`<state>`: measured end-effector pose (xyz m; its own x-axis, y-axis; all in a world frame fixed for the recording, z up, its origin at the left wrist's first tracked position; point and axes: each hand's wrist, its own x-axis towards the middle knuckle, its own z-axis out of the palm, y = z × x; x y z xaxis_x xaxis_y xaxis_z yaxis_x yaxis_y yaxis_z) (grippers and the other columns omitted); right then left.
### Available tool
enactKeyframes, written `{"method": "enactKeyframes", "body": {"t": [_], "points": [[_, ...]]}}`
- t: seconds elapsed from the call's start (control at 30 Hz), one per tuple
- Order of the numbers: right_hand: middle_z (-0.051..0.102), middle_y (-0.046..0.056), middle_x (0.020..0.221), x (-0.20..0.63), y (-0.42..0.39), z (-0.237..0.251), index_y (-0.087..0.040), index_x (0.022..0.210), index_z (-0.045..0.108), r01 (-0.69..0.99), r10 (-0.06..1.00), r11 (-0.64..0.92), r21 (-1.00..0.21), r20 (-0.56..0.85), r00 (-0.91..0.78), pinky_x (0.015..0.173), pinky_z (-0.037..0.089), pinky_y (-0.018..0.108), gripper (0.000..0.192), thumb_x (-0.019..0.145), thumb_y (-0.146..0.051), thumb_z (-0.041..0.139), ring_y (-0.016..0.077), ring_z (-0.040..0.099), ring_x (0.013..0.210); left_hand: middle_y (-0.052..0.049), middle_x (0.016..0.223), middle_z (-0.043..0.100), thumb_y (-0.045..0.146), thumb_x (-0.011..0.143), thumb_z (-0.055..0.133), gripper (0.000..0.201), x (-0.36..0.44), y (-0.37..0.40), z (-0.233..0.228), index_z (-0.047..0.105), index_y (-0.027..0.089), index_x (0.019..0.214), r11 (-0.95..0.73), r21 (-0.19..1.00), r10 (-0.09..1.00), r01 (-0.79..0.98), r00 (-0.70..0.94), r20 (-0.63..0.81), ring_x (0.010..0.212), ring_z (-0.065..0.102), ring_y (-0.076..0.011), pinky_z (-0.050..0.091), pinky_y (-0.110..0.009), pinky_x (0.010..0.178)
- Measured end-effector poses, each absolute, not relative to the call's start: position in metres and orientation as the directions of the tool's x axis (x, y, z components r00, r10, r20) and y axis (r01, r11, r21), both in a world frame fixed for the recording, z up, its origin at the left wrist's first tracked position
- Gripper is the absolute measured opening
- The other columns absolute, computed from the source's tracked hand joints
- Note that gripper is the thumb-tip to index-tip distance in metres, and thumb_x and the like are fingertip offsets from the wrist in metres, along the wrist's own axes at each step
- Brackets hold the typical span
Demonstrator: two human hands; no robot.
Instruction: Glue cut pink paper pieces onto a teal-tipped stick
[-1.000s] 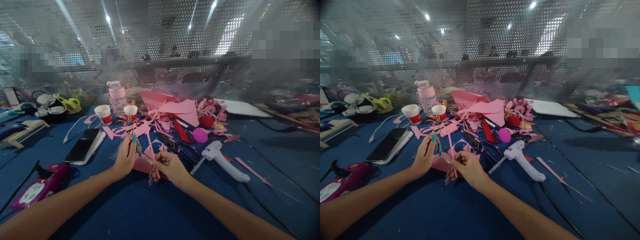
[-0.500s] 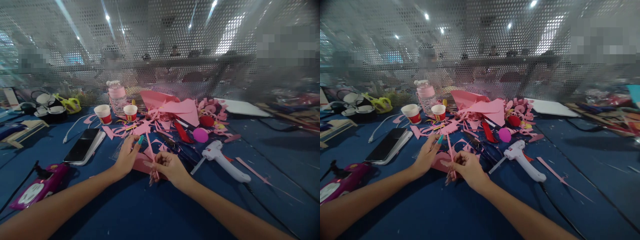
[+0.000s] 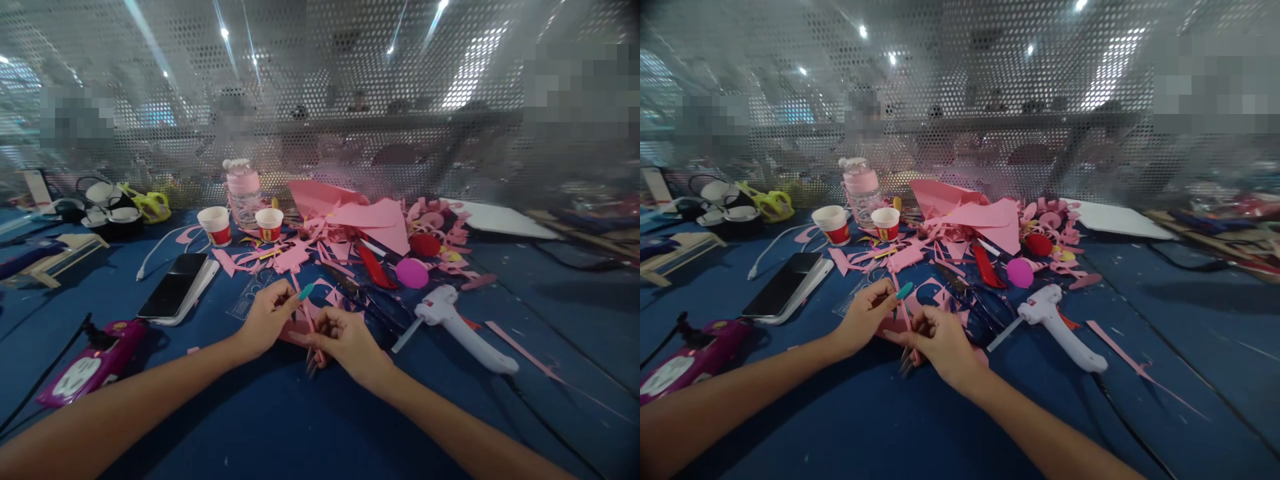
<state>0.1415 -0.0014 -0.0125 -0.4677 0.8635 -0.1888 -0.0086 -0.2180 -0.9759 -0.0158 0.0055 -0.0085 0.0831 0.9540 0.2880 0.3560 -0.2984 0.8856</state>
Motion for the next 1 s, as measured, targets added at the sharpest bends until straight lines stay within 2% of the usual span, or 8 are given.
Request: {"method": "enactKeyframes", "body": {"t": [0.5,0.67,0.8,1.0], "points": [[0.052,-0.007,0.039,0.1416,-0.0009,-0.0102,-0.018,0.06,0.045,0.009,0.865,-0.209,-0.978,-0.189,-0.465,0.037,0.04,0.019,0.036,0.054,-0.036,0.075,0.0079,0.049,0.033,0.003,0.059,0.041,0.027,0.083,0.046,0.029,-0.0151,0.0017,-0.004,0.041,0.017,0.057,-0.428,0.803,0.9,0.415,0.115,0.421,0.055,0.04,-0.0095,0.033,-0.023,0.053],[0.056,-0.006,0.044,0.1422,-0.0004,-0.0094,-0.017,0.061,0.047,0.009,0.857,-0.217,-0.976,-0.195,-0.477,0.037,0.043,0.018,0.036,0.055,-0.041,0.073,0.0071,0.051,0.034,0.002,0.061,0.041,0.023,0.084,0.043,0.026,-0.0159,0.0019,-0.0067,0.039,0.017,0.059,-0.462,0.748,0.878,0.476,0.129,0.46,0.057,0.04,-0.0101,0.033,-0.023,0.055],[0.056,-0.006,0.044,0.1417,-0.0001,-0.0091,-0.017,0.061,0.047,0.014,0.859,-0.226,-0.974,-0.206,-0.468,0.036,0.044,0.018,0.037,0.055,-0.043,0.073,0.007,0.051,0.034,0.002,0.062,0.04,0.018,0.084,0.041,0.022,-0.0168,0.0019,-0.0065,0.039,0.018,0.062,-0.502,0.684,0.851,0.53,0.163,0.498,0.058,0.04,-0.0102,0.033,-0.023,0.055],[0.054,-0.006,0.041,0.1418,-0.001,-0.0092,-0.017,0.06,0.046,0.033,0.87,-0.187,-0.982,-0.181,-0.459,0.034,0.042,0.017,0.036,0.057,-0.042,0.072,0.0066,0.05,0.032,0.002,0.062,0.039,0.011,0.08,0.041,0.021,-0.0163,0.0013,-0.0073,0.035,0.019,0.061,-0.596,0.525,0.76,0.607,0.216,0.613,0.058,0.039,-0.0112,0.033,-0.024,0.054]]}}
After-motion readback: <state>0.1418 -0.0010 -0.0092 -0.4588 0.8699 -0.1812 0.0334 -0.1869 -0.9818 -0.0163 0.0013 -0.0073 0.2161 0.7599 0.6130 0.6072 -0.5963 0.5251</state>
